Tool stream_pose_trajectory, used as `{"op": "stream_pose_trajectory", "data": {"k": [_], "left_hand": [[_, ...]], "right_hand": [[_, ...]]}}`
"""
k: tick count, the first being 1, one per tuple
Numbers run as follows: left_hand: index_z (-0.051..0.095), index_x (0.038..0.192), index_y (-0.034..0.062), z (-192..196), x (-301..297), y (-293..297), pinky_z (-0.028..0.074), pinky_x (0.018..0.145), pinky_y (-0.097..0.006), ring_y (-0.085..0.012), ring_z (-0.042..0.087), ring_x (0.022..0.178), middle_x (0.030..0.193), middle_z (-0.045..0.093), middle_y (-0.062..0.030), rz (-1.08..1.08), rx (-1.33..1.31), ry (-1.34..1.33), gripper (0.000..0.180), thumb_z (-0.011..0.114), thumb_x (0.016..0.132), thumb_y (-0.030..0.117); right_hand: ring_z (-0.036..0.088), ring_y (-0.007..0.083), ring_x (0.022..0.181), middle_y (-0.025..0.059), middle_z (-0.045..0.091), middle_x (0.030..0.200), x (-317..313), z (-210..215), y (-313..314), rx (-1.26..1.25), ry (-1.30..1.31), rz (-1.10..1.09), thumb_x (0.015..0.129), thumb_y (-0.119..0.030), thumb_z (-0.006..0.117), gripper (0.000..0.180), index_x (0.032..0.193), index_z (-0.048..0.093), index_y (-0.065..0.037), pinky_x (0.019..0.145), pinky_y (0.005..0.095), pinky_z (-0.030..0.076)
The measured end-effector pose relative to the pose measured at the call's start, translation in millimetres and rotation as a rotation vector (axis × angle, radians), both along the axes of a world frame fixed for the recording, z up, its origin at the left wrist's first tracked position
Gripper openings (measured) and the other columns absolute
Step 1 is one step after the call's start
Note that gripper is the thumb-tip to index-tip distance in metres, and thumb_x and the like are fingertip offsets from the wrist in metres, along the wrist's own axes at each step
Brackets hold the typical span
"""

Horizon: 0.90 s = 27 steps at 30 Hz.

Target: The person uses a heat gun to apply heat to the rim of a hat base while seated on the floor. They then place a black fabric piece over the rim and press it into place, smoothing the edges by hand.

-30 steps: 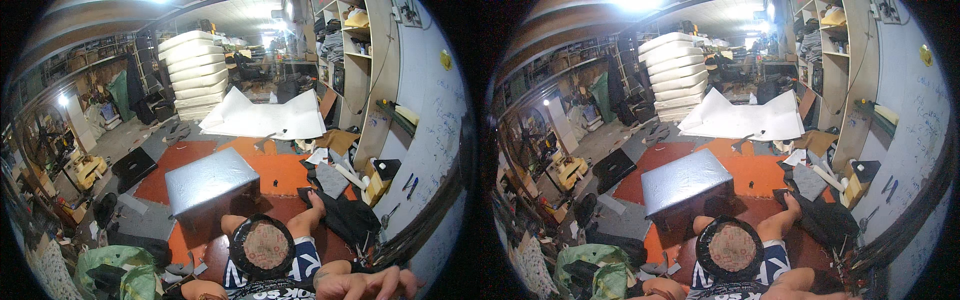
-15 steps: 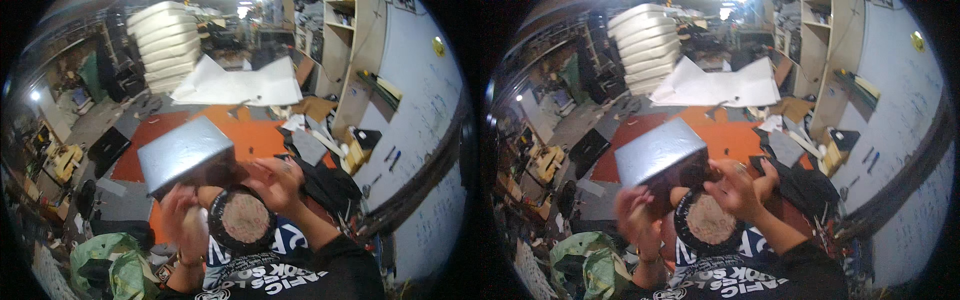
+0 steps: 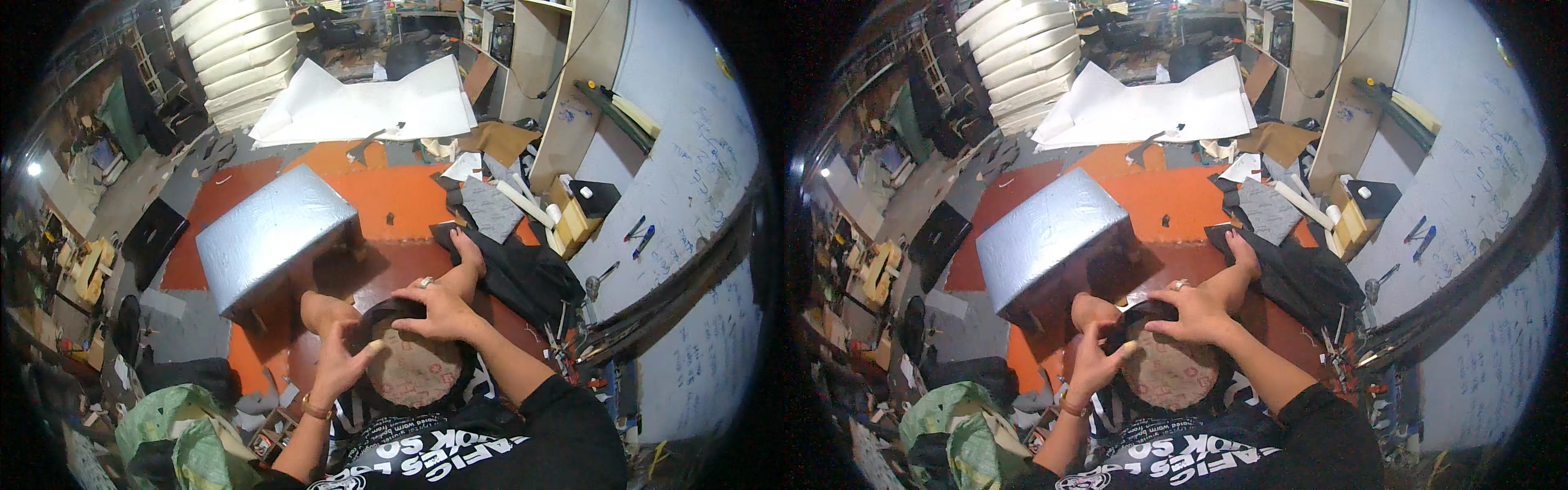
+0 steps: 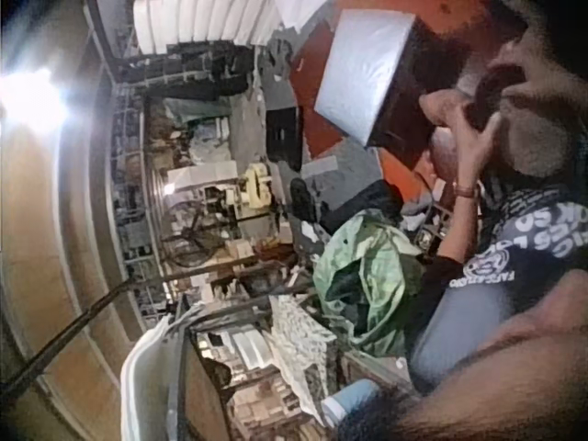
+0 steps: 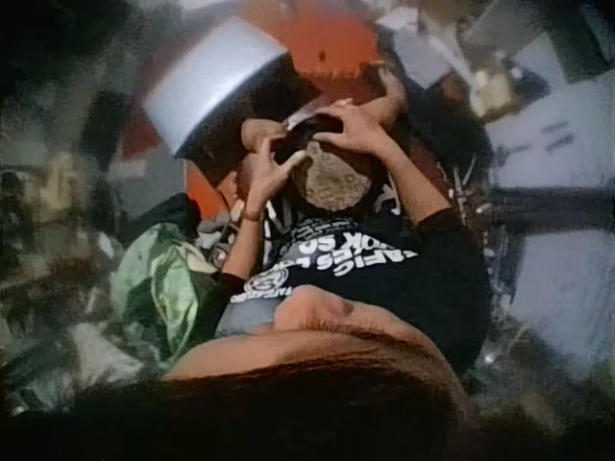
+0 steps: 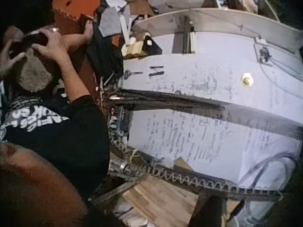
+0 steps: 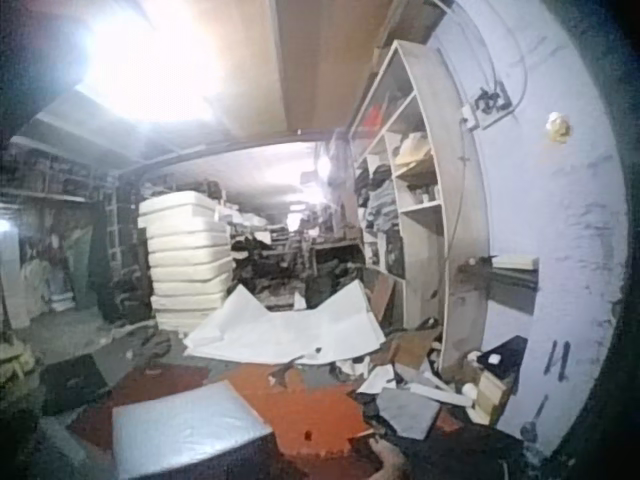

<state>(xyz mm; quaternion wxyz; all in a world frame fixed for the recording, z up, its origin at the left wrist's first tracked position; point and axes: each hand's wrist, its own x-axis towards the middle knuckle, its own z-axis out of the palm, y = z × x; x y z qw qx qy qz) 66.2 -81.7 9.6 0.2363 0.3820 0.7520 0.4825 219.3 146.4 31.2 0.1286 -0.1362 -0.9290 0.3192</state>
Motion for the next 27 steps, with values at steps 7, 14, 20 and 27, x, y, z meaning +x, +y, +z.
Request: {"op": "stream_pose_trajectory", "data": {"k": [7, 14, 20, 27], "left_hand": [[0.054, 0.156, -0.0022, 9, -24, 55, 0.052, 0.115, -0.043, -0.0335, 0.066, 0.134, 0.146, 0.067, -0.0236, -0.437, 0.115, 0.160, 0.082, 0.092, 0.088, 0.024], [0.059, 0.151, -0.0039, -18, -33, 83, 0.055, 0.110, -0.042, -0.0347, 0.071, 0.128, 0.138, 0.073, -0.0259, -0.439, -0.006, 0.038, 0.092, 0.095, 0.082, 0.045], [0.060, 0.152, 0.0007, -33, -33, 85, 0.058, 0.104, -0.044, -0.0357, 0.074, 0.122, 0.131, 0.076, -0.0241, -0.401, -0.102, -0.018, 0.090, 0.094, 0.083, 0.047], [0.060, 0.154, 0.0085, 6, -22, 59, 0.056, 0.106, -0.046, -0.0398, 0.068, 0.125, 0.137, 0.070, -0.0211, -0.343, 0.051, 0.212, 0.084, 0.094, 0.085, 0.041]], "right_hand": [[0.069, 0.0397, 0.122, 0.0192, 0.077, 0.123, -13, -3, 4, 0.009, 0.135, 0.059, 0.097, -0.033, 0.079, 0.043, 0.132, 0.077, -0.007, 0.104, 0.0492, 0.056], [0.074, 0.0375, 0.102, 0.0158, 0.080, 0.107, -28, -44, 2, -0.051, 0.233, -0.080, 0.093, -0.012, 0.077, 0.018, 0.107, 0.083, -0.002, 0.093, 0.0463, 0.057], [0.072, 0.0373, 0.094, 0.0170, 0.077, 0.099, -22, -54, 5, -0.055, 0.360, -0.060, 0.087, 0.004, 0.075, 0.019, 0.105, 0.080, 0.001, 0.086, 0.0460, 0.058], [0.072, 0.0355, 0.091, 0.0161, 0.077, 0.099, -22, -19, -6, -0.012, 0.533, 0.049, 0.083, 0.008, 0.076, 0.023, 0.105, 0.080, 0.000, 0.082, 0.0444, 0.058]]}}
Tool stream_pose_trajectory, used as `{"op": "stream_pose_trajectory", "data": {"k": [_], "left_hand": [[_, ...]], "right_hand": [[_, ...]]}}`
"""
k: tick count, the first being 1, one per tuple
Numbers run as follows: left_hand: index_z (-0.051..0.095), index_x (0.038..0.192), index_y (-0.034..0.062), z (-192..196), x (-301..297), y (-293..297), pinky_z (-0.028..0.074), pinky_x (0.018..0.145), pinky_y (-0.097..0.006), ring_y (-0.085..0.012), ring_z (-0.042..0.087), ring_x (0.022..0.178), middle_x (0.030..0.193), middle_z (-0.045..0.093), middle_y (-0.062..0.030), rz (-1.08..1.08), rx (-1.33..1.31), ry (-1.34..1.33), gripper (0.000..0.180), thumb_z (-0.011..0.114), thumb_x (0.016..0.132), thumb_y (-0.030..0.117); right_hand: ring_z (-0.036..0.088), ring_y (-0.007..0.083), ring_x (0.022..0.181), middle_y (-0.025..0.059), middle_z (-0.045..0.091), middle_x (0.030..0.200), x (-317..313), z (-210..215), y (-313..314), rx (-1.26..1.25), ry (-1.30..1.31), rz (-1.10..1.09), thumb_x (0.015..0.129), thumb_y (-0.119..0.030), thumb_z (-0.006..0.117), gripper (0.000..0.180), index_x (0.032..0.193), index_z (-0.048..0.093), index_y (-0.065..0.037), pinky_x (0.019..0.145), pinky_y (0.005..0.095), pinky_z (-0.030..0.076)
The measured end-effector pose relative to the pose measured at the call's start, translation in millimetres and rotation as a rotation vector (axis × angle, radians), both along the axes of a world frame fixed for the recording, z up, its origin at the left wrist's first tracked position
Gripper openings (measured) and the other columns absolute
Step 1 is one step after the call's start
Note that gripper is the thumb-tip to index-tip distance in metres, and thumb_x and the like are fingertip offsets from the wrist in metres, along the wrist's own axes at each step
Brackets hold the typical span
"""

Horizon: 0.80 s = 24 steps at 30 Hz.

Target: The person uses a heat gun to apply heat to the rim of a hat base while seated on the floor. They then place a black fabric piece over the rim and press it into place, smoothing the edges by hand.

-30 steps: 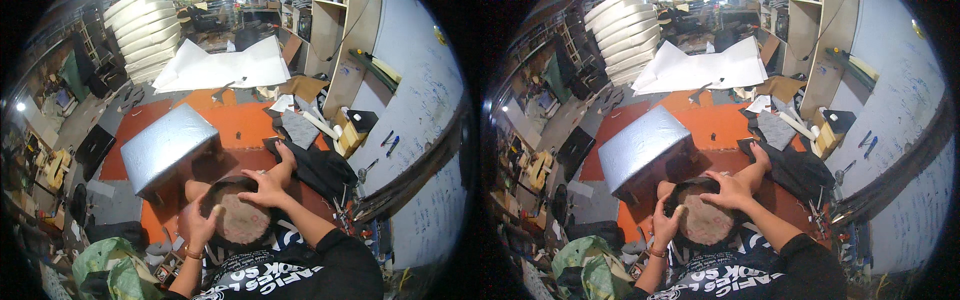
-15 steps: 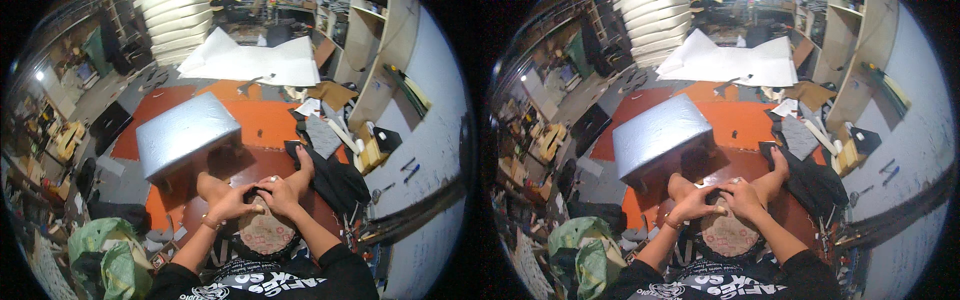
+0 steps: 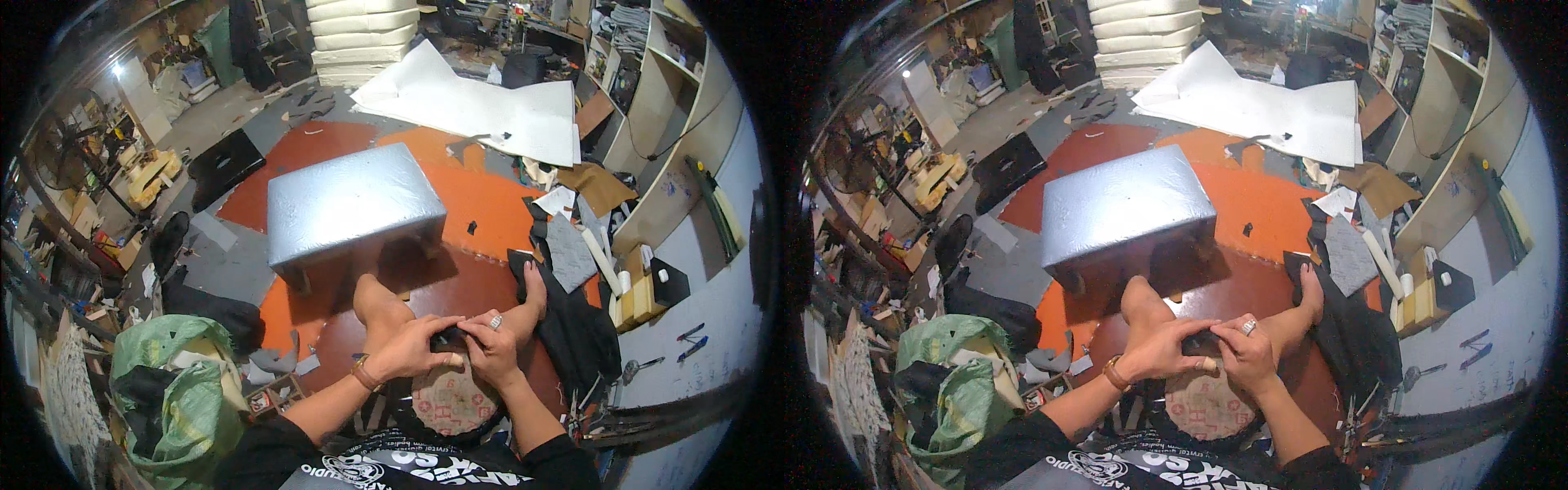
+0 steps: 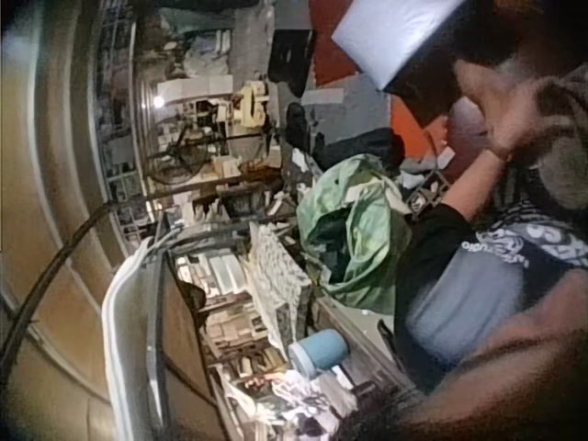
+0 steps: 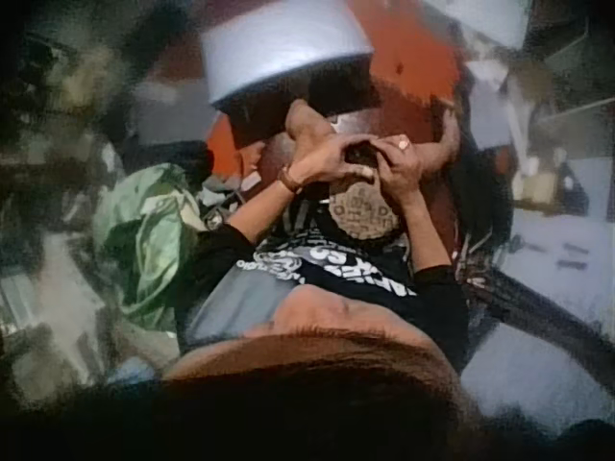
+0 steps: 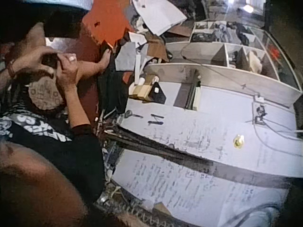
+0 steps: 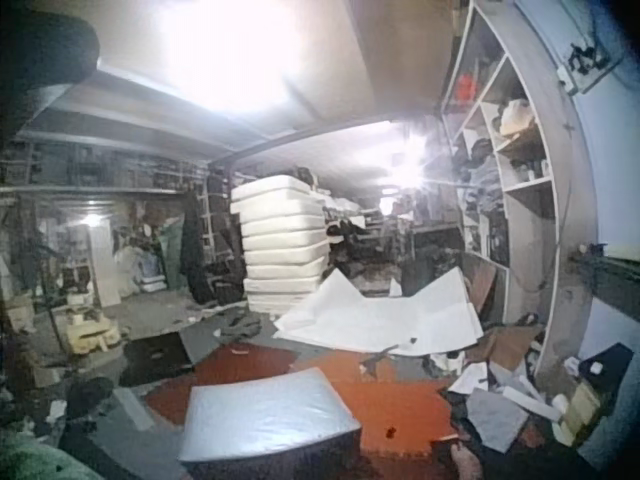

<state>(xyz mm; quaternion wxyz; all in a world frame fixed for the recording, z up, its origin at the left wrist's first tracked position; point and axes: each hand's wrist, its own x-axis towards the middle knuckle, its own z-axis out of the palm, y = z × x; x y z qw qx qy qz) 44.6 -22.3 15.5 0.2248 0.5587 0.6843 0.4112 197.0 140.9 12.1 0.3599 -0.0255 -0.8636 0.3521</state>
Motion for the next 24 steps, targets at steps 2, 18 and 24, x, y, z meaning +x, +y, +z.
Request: {"op": "stream_pose_trajectory", "data": {"k": [2, 18, 24], "left_hand": [[0.060, 0.155, 0.0083, 15, 4, -15, 0.056, 0.108, -0.046, -0.0386, 0.067, 0.126, 0.138, 0.069, -0.0191, 0.052, 0.123, 0.076, 0.084, 0.095, 0.085, 0.038], [0.085, 0.113, 0.0126, -1, 82, -207, 0.036, 0.051, -0.038, -0.0200, 0.051, 0.049, 0.060, 0.052, -0.0017, 0.150, 0.377, 0.508, 0.027, 0.088, 0.088, 0.021], [0.066, 0.145, -0.0003, 23, 21, -124, 0.054, 0.103, -0.044, -0.0295, 0.069, 0.116, 0.117, 0.071, -0.0183, 0.609, 0.333, -0.237, 0.054, 0.080, 0.097, 0.022]], "right_hand": [[0.072, 0.0325, 0.090, 0.0129, 0.078, 0.101, -6, 16, 2, 0.084, 0.077, 0.108, 0.079, 0.008, 0.079, 0.031, 0.108, 0.080, -0.003, 0.081, 0.0436, 0.058], [0.072, 0.0277, 0.107, 0.0025, 0.078, 0.112, 22, 27, -59, 0.343, 0.156, 0.209, 0.084, -0.007, 0.080, 0.027, 0.110, 0.082, -0.013, 0.094, 0.0478, 0.055], [0.072, 0.0287, 0.105, 0.0029, 0.079, 0.110, 12, 22, -63, 0.357, 0.187, 0.238, 0.082, -0.006, 0.082, 0.028, 0.109, 0.082, -0.013, 0.096, 0.0474, 0.057]]}}
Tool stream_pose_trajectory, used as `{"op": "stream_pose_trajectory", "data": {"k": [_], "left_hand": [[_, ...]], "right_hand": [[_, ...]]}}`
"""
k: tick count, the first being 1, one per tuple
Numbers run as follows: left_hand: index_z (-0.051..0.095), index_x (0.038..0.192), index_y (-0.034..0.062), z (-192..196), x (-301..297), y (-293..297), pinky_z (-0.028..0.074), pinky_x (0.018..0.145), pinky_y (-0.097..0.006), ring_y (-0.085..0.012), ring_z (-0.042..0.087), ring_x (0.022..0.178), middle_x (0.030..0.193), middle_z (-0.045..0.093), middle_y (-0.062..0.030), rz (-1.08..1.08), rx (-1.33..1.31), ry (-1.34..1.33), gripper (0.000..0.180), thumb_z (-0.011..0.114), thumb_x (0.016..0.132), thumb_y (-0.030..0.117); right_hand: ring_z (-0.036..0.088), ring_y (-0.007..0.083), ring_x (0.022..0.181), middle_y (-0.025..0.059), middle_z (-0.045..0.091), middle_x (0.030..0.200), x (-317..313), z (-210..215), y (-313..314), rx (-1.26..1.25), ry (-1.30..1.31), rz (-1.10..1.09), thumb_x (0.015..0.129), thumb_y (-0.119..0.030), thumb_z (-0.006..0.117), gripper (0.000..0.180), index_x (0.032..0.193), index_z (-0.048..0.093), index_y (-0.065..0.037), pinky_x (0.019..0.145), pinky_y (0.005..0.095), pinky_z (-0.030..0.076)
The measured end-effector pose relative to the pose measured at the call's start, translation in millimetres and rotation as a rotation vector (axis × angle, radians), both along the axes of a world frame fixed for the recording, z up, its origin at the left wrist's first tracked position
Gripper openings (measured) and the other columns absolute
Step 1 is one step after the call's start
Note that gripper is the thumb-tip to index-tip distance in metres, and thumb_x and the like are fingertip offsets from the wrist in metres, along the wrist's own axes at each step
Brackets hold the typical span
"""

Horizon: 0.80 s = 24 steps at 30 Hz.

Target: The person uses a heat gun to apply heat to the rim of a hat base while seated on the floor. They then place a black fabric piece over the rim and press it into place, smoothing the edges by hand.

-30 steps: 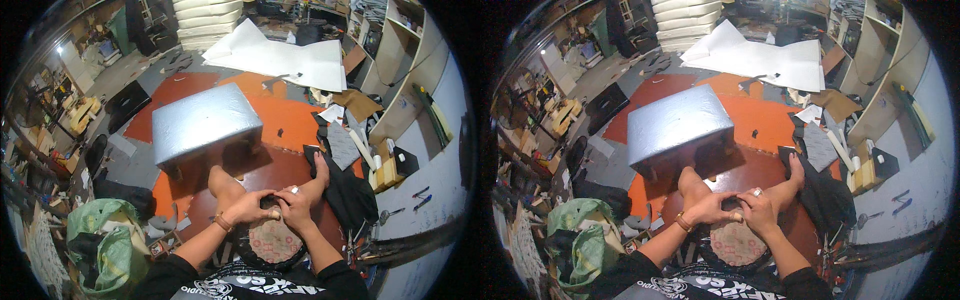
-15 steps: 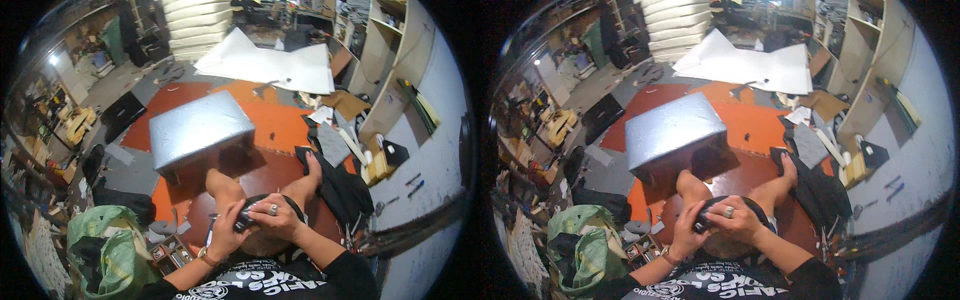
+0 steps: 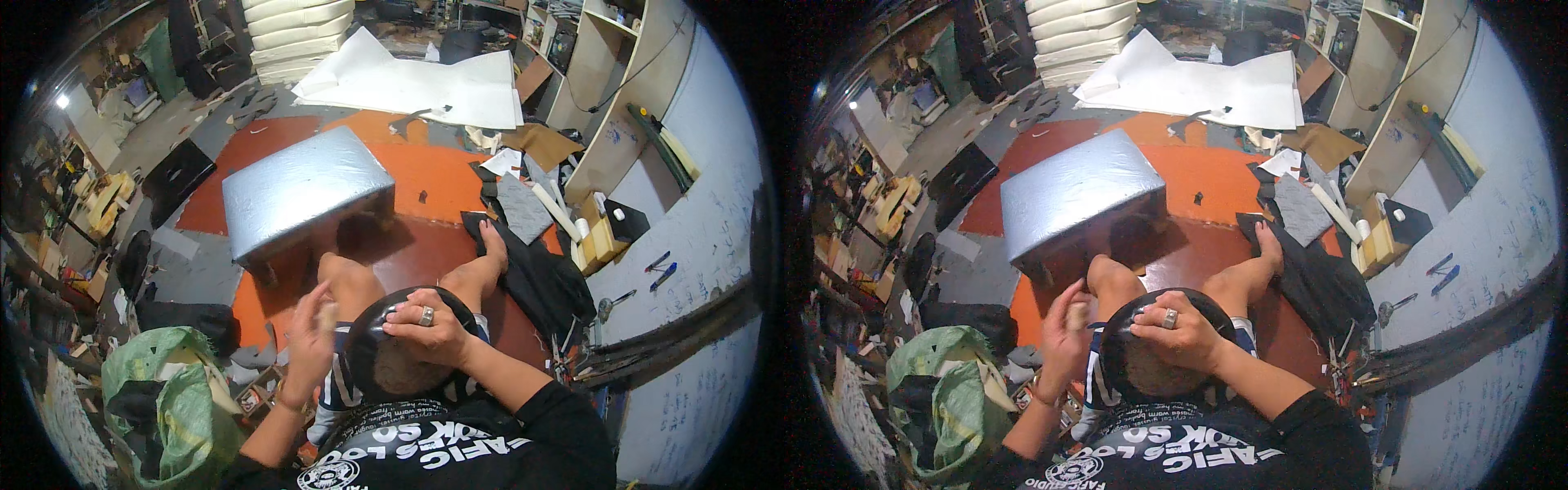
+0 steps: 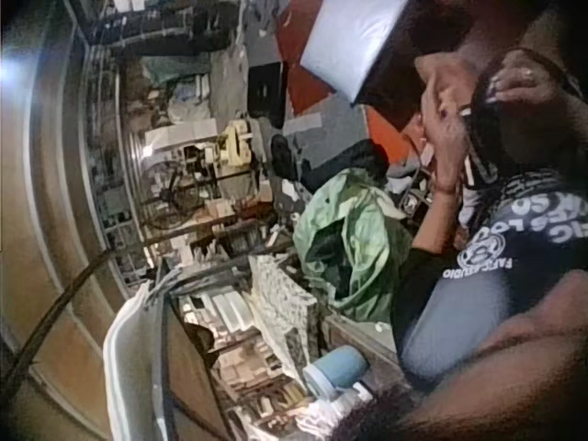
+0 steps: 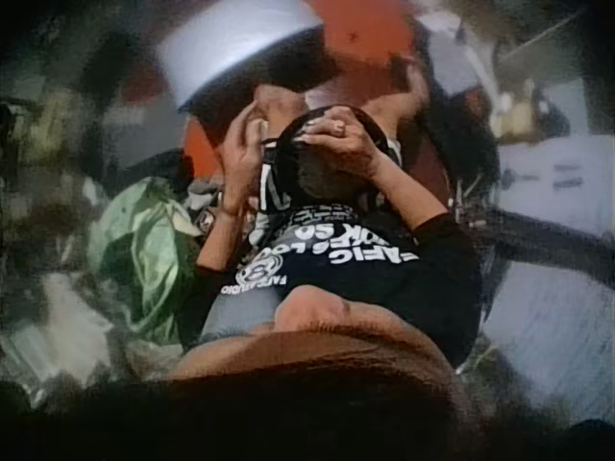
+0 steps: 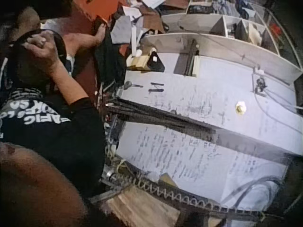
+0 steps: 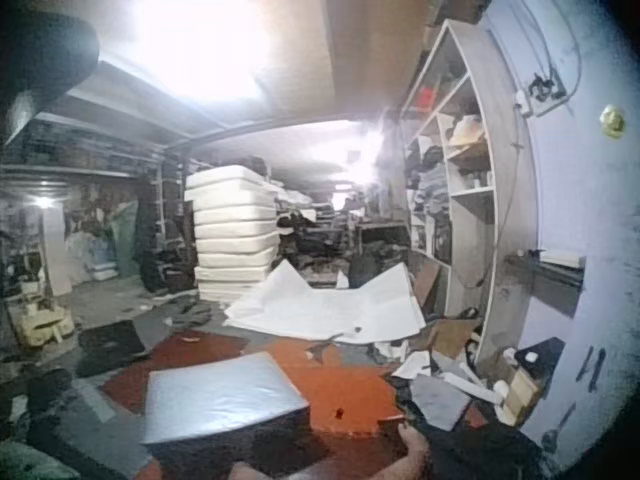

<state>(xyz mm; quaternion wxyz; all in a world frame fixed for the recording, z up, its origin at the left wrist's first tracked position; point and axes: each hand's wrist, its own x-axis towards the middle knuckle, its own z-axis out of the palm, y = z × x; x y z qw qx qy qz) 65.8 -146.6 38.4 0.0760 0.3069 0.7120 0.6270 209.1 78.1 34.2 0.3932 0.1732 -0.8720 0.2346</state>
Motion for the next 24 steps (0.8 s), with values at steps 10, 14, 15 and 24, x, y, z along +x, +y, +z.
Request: {"op": "stream_pose_trajectory", "data": {"k": [10, 14, 15, 24], "left_hand": [[0.048, 0.166, 0.0142, -3, 46, 23, 0.055, 0.109, -0.050, -0.0462, 0.061, 0.131, 0.148, 0.055, -0.0229, -0.244, -0.424, 0.336, 0.093, 0.092, 0.084, 0.021], [0.048, 0.167, 0.0146, -18, 46, 21, 0.054, 0.109, -0.050, -0.0483, 0.059, 0.133, 0.148, 0.053, -0.0264, -0.173, -0.517, 0.412, 0.087, 0.088, 0.089, 0.018], [0.048, 0.167, 0.0147, -21, 45, 22, 0.054, 0.109, -0.050, -0.0484, 0.059, 0.132, 0.148, 0.053, -0.0268, -0.160, -0.555, 0.430, 0.085, 0.087, 0.091, 0.018], [0.053, 0.164, 0.0168, -22, 42, 24, 0.055, 0.103, -0.050, -0.0495, 0.062, 0.125, 0.144, 0.052, -0.0304, -0.138, -0.724, 0.366, 0.068, 0.078, 0.101, 0.023]], "right_hand": [[0.070, 0.0379, 0.113, 0.0091, 0.076, 0.116, -14, -24, 19, -0.081, -0.147, 0.203, 0.084, -0.012, 0.079, 0.034, 0.118, 0.077, -0.007, 0.110, 0.0511, 0.053], [0.069, 0.0375, 0.116, 0.0106, 0.075, 0.111, -30, -28, 17, -0.050, -0.122, 0.241, 0.086, -0.020, 0.080, 0.032, 0.115, 0.077, -0.007, 0.111, 0.0506, 0.052], [0.069, 0.0364, 0.116, 0.0111, 0.076, 0.110, -30, -28, 23, -0.061, -0.219, 0.244, 0.086, -0.018, 0.081, 0.030, 0.114, 0.078, -0.006, 0.108, 0.0495, 0.053], [0.078, 0.0345, 0.090, 0.0200, 0.080, 0.096, 160, -197, 124, -0.753, -0.404, -1.191, 0.100, -0.026, 0.074, 0.024, 0.100, 0.081, -0.003, 0.082, 0.0466, 0.060]]}}
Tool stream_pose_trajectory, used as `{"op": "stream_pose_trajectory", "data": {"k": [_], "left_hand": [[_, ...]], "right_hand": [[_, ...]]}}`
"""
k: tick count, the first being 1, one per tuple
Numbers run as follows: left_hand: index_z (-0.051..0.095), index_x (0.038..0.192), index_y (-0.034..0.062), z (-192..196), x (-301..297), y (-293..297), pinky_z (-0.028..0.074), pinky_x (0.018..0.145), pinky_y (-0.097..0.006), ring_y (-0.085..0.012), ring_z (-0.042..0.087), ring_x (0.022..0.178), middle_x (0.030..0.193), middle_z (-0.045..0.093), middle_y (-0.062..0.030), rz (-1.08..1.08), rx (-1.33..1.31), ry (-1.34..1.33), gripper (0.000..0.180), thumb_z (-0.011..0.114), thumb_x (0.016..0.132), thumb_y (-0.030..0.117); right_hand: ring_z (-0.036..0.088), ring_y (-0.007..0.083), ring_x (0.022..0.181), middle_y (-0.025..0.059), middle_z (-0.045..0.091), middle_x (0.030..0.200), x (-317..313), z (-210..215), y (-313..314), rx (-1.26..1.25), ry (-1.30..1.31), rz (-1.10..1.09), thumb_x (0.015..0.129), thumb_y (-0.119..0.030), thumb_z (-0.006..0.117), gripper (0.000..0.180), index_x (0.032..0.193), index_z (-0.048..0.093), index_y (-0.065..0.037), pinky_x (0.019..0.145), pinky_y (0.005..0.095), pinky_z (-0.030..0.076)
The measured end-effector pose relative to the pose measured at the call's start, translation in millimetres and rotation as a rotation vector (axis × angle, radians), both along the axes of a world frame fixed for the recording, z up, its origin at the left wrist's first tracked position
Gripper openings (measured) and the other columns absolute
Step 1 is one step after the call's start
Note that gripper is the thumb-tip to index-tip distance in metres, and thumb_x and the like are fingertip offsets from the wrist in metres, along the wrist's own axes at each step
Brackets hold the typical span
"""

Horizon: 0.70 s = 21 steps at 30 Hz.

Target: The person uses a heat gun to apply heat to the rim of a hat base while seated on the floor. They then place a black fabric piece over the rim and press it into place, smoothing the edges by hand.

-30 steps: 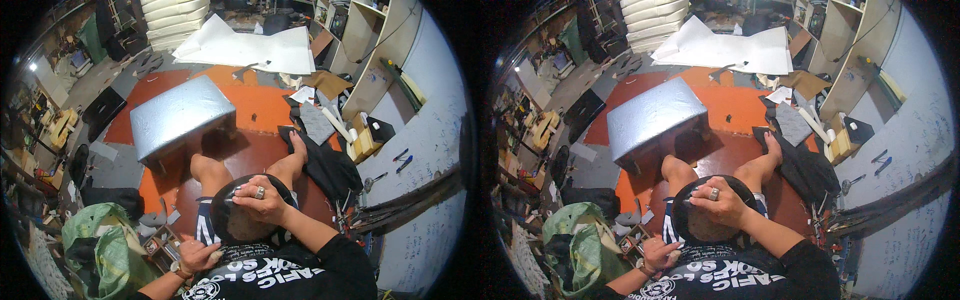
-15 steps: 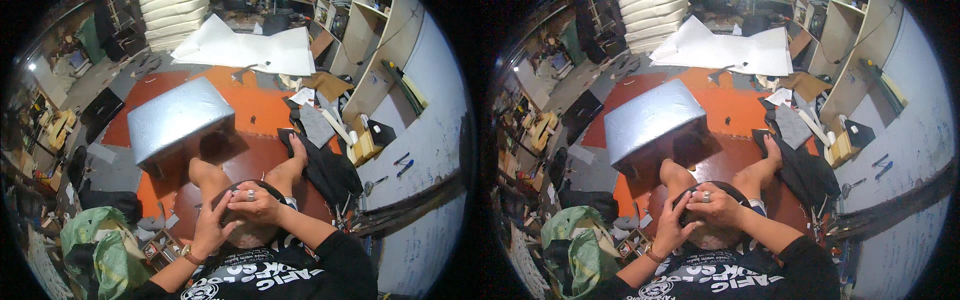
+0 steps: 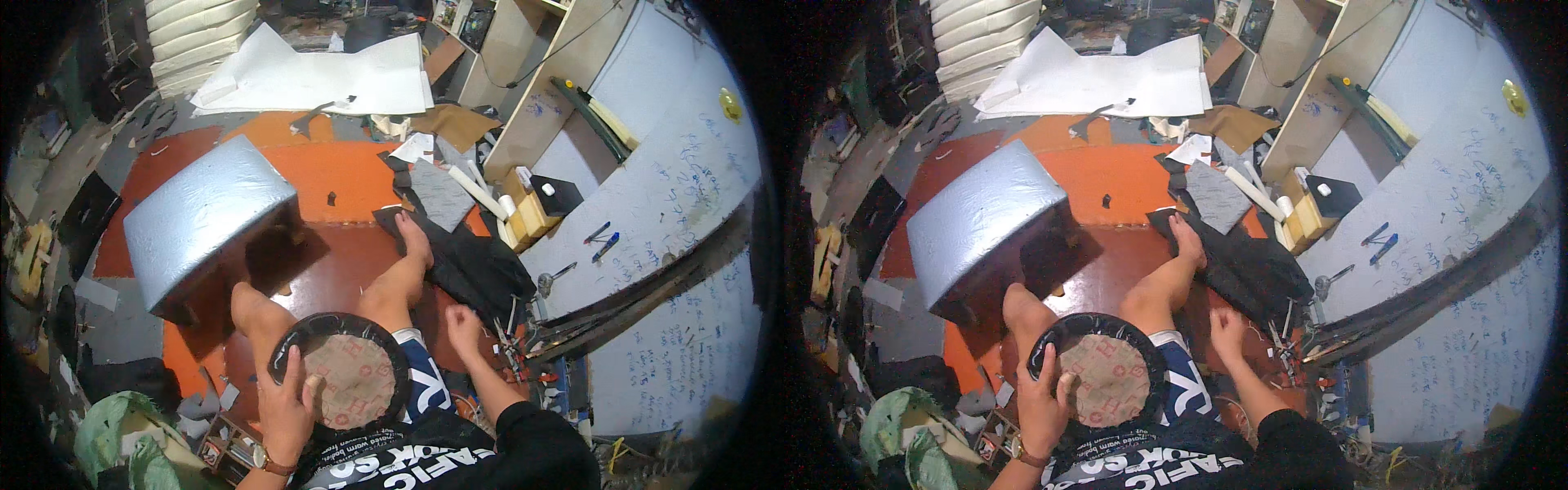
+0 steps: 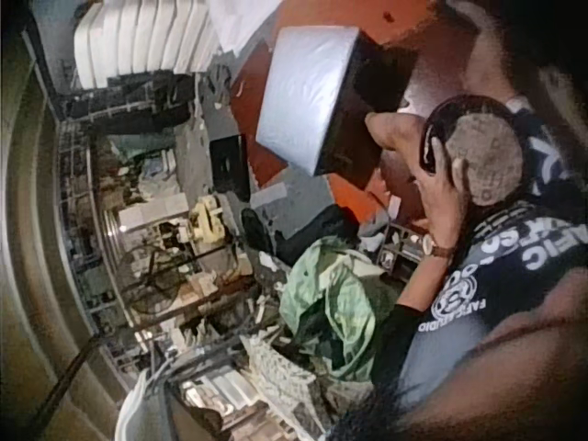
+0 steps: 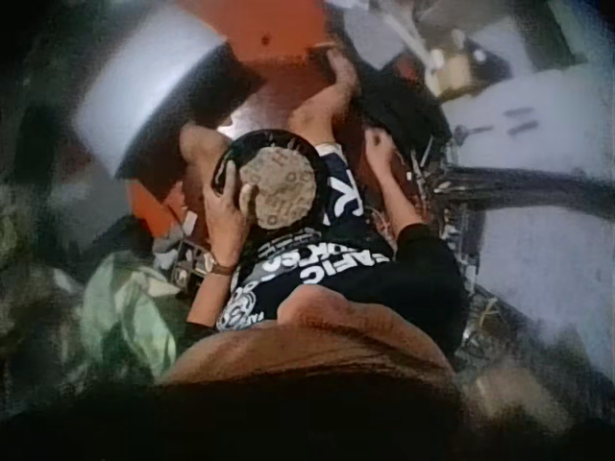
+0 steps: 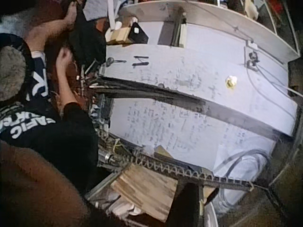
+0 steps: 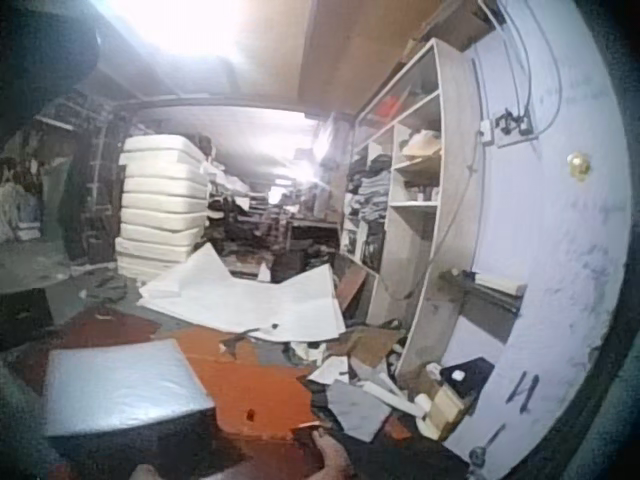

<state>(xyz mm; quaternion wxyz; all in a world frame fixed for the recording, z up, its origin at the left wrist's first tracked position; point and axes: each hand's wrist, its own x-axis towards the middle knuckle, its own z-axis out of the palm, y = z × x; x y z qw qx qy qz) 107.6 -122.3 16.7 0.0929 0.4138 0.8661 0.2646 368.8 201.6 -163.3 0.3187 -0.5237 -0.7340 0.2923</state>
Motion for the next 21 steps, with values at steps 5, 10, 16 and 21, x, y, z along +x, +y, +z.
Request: {"op": "stream_pose_trajectory", "data": {"k": [5, 10, 16, 21], "left_hand": [[0.052, 0.165, 0.0174, 5, 2, 5, 0.055, 0.104, -0.052, -0.0511, 0.061, 0.126, 0.145, 0.051, -0.0307, -0.017, 0.022, -0.009, 0.068, 0.076, 0.101, 0.020], [0.052, 0.165, 0.0178, 8, 4, 4, 0.054, 0.106, -0.052, -0.0521, 0.060, 0.128, 0.149, 0.048, -0.0325, 0.003, -0.038, 0.003, 0.067, 0.074, 0.102, 0.020], [0.054, 0.164, 0.0207, 11, 5, 1, 0.054, 0.105, -0.052, -0.0521, 0.061, 0.127, 0.150, 0.048, -0.0334, 0.007, 0.006, -0.022, 0.066, 0.075, 0.102, 0.021], [0.062, 0.156, 0.0204, 8, 8, -2, 0.055, 0.101, -0.053, -0.0525, 0.062, 0.121, 0.146, 0.050, -0.0346, 0.073, 0.079, -0.003, 0.060, 0.079, 0.099, 0.026]], "right_hand": [[0.077, 0.0366, 0.089, 0.0216, 0.079, 0.097, 111, -160, -106, -0.783, -0.679, 0.182, 0.098, -0.036, 0.073, 0.033, 0.102, 0.080, -0.004, 0.078, 0.0524, 0.059], [0.077, 0.0339, 0.091, 0.0192, 0.078, 0.100, 137, -185, -142, -1.116, -0.545, 0.038, 0.097, -0.036, 0.074, 0.034, 0.108, 0.079, -0.004, 0.080, 0.0511, 0.059], [0.076, 0.0307, 0.095, 0.0162, 0.078, 0.104, 133, -178, -129, -1.261, -0.275, -0.136, 0.097, -0.037, 0.075, 0.037, 0.115, 0.078, -0.004, 0.081, 0.0496, 0.060], [0.076, 0.0280, 0.098, 0.0138, 0.078, 0.107, 111, -160, -103, -1.327, 0.148, -0.331, 0.097, -0.037, 0.076, 0.041, 0.121, 0.077, -0.005, 0.083, 0.0483, 0.060]]}}
